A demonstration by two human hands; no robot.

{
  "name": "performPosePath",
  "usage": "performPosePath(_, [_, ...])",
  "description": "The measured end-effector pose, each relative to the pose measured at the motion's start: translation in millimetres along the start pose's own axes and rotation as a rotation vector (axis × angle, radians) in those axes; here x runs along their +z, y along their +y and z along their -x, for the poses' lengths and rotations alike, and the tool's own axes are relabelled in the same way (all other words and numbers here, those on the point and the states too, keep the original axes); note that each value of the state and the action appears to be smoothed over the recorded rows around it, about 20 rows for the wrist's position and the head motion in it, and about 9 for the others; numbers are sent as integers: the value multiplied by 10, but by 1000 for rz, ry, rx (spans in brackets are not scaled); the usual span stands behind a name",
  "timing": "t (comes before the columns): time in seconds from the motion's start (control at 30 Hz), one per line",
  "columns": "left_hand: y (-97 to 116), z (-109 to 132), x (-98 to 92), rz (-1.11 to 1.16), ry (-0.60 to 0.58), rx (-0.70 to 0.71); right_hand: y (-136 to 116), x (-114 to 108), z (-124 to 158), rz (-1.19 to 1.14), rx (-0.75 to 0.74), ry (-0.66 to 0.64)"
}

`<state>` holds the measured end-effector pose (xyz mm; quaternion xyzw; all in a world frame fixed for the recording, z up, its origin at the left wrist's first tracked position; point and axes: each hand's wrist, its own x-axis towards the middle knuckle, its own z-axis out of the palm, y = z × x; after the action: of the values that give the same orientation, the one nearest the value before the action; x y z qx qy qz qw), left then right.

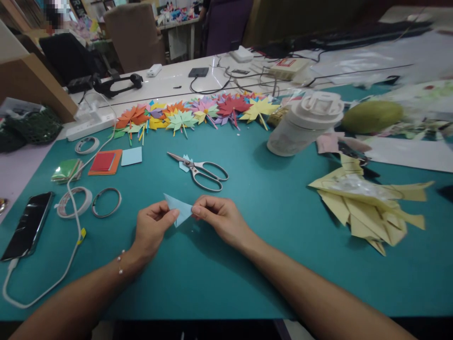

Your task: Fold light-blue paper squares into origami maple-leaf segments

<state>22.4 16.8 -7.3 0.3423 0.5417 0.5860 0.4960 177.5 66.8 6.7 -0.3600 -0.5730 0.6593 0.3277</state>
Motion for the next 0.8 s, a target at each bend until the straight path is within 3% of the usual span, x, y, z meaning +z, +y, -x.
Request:
performPosePath(0.2, [-1, -11, 0, -45, -20, -17, -31, 10, 38, 48, 53, -71])
performPosePath(0.43, [1, -14, 0, -135, -57, -16, 2, 23, 22, 250, -35, -66])
performPosePath(0.6, [65, 7, 34, -132, -159, -17, -11, 3, 21, 270, -84, -53])
performPosePath(0.8, [83, 55, 63, -293, -237, 16, -5, 6, 32, 242, -69, -30])
